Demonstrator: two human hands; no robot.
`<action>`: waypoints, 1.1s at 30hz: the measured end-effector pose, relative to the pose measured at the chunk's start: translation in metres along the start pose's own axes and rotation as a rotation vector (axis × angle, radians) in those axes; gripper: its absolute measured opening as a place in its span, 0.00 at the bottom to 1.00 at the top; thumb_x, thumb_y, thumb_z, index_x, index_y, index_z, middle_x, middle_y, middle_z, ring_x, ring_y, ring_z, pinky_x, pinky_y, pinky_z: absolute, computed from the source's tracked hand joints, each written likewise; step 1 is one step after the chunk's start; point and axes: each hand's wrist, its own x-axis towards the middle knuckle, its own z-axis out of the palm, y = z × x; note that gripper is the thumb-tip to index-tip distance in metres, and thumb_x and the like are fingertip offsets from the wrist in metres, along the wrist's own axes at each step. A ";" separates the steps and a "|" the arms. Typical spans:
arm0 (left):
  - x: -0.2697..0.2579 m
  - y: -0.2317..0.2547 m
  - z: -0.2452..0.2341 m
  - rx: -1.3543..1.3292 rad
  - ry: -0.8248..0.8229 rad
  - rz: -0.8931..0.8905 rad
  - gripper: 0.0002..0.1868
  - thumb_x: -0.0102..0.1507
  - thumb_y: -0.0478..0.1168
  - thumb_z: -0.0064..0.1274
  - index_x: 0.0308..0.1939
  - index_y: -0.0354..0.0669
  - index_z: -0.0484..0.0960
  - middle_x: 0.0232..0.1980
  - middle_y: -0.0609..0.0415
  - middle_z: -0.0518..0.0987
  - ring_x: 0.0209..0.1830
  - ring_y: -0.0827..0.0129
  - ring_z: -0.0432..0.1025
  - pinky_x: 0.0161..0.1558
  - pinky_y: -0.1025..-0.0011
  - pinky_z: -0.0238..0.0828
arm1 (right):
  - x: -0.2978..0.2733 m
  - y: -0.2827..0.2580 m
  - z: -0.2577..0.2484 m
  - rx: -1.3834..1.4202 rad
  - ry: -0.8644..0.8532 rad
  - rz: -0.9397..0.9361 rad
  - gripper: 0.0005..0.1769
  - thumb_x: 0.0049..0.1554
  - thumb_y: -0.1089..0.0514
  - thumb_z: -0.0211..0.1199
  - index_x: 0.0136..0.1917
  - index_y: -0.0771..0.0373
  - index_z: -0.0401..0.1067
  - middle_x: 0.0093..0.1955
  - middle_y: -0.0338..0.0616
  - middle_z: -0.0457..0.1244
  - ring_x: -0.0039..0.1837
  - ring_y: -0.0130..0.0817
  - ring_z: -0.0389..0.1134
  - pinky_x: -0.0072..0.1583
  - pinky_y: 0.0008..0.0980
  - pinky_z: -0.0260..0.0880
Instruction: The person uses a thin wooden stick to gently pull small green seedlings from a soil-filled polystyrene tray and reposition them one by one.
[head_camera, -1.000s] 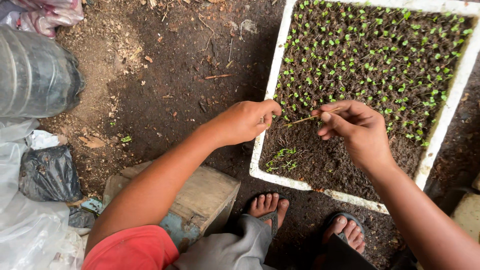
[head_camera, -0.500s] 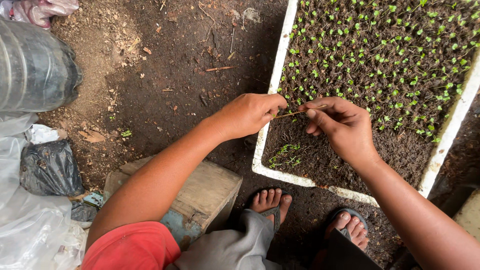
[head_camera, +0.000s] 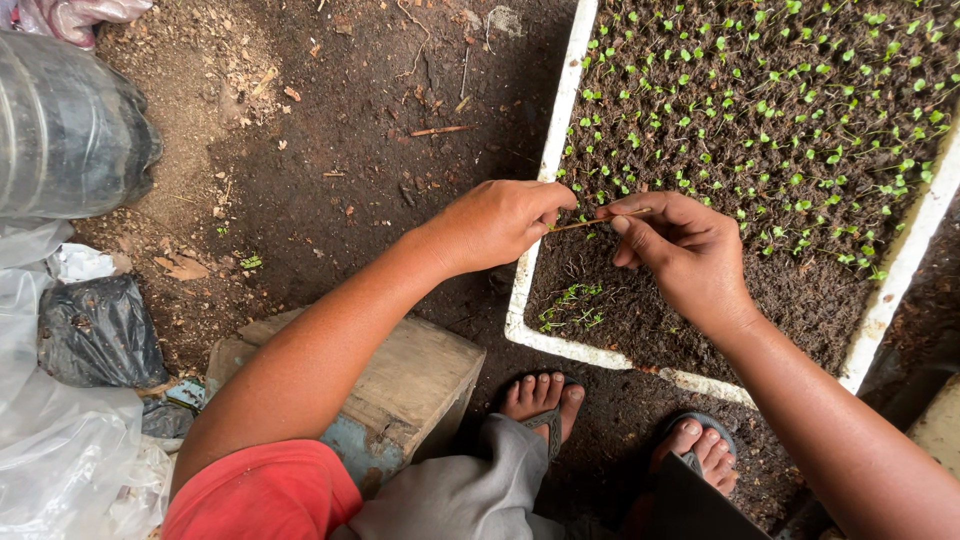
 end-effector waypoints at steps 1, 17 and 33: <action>0.000 0.002 -0.001 -0.004 -0.004 0.002 0.09 0.65 0.24 0.49 0.46 0.41 0.74 0.37 0.45 0.82 0.38 0.55 0.81 0.43 0.58 0.79 | 0.000 -0.001 0.001 -0.036 -0.003 -0.013 0.05 0.61 0.72 0.63 0.52 0.75 0.75 0.42 0.59 0.69 0.35 0.33 0.71 0.38 0.29 0.75; -0.007 0.002 -0.011 -0.008 0.309 0.090 0.04 0.65 0.34 0.56 0.36 0.43 0.77 0.24 0.58 0.70 0.23 0.67 0.72 0.29 0.66 0.72 | -0.011 -0.021 -0.005 -0.185 -0.016 -0.172 0.06 0.60 0.75 0.65 0.52 0.77 0.73 0.50 0.66 0.68 0.44 0.48 0.74 0.43 0.42 0.77; -0.004 0.011 0.055 0.379 -0.148 0.129 0.07 0.58 0.39 0.59 0.36 0.44 0.76 0.39 0.51 0.75 0.39 0.49 0.76 0.33 0.47 0.72 | -0.079 -0.007 -0.051 0.191 0.122 0.269 0.11 0.59 0.69 0.62 0.56 0.70 0.73 0.54 0.57 0.71 0.37 0.32 0.69 0.41 0.25 0.74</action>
